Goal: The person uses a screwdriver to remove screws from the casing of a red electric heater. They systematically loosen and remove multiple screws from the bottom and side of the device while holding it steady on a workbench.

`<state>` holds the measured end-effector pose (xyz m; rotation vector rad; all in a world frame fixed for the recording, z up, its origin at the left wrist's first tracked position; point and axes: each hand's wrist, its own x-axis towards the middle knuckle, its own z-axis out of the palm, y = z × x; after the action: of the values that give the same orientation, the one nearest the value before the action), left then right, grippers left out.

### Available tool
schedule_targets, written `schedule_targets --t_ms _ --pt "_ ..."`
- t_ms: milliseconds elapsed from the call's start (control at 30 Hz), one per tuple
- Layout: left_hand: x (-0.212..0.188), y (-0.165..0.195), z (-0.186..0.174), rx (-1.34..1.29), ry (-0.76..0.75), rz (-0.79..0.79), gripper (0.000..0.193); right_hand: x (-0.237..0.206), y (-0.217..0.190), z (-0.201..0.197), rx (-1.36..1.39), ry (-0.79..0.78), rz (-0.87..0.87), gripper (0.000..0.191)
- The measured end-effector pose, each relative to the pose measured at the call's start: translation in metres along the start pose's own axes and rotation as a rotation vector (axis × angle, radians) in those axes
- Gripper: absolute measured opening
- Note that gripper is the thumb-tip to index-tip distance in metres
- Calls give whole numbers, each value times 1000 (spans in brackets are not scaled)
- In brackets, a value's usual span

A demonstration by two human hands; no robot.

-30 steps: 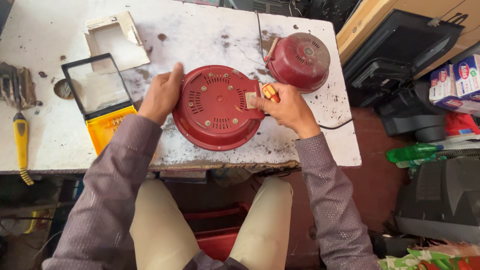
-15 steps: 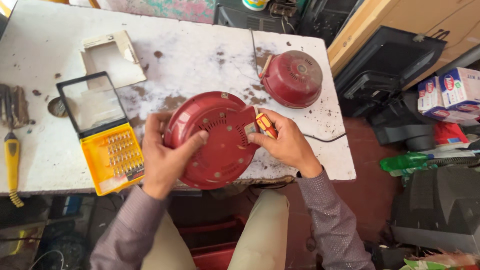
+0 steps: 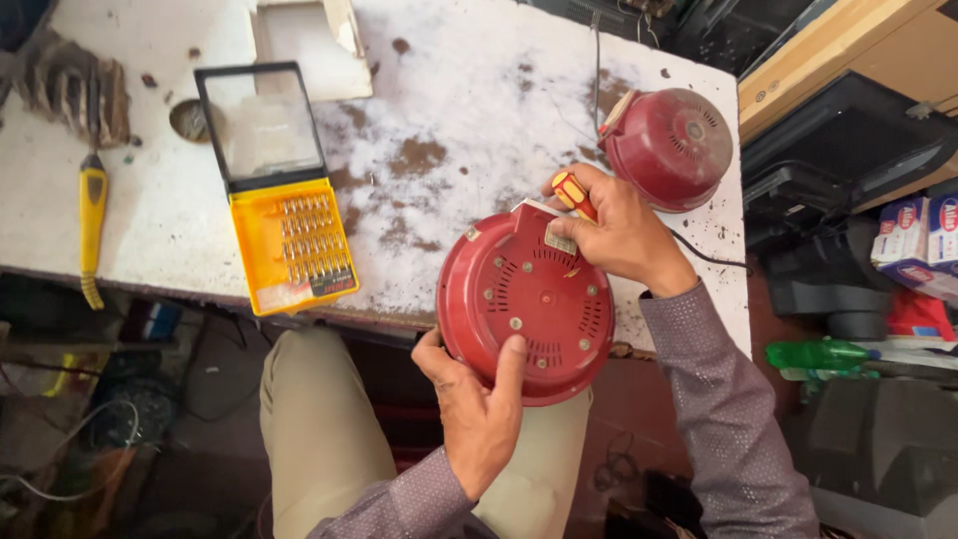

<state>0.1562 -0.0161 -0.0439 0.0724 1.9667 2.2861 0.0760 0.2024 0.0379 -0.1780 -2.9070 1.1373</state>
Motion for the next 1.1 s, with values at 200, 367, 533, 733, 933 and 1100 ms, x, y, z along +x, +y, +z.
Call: schedule_targets --t_ms 200,367,533,733,933,1100 --pt "17 13 -27 343 -47 0 88 -13 -27 3 80 253 -138 35" --pt "74 18 -37 424 -125 359 93 -34 -40 22 586 407 -368 30" --pt "136 8 -23 -62 -624 -175 90 -21 -33 55 675 484 -342 39" --pt "134 -1 -18 -209 -620 -155 78 -14 -23 63 631 406 -393 42" --pt "134 -1 -18 -277 -619 -217 78 -9 -19 71 552 330 -395 41" --pt "133 -2 -16 -354 -625 -230 78 -8 -18 74 556 350 -373 42"
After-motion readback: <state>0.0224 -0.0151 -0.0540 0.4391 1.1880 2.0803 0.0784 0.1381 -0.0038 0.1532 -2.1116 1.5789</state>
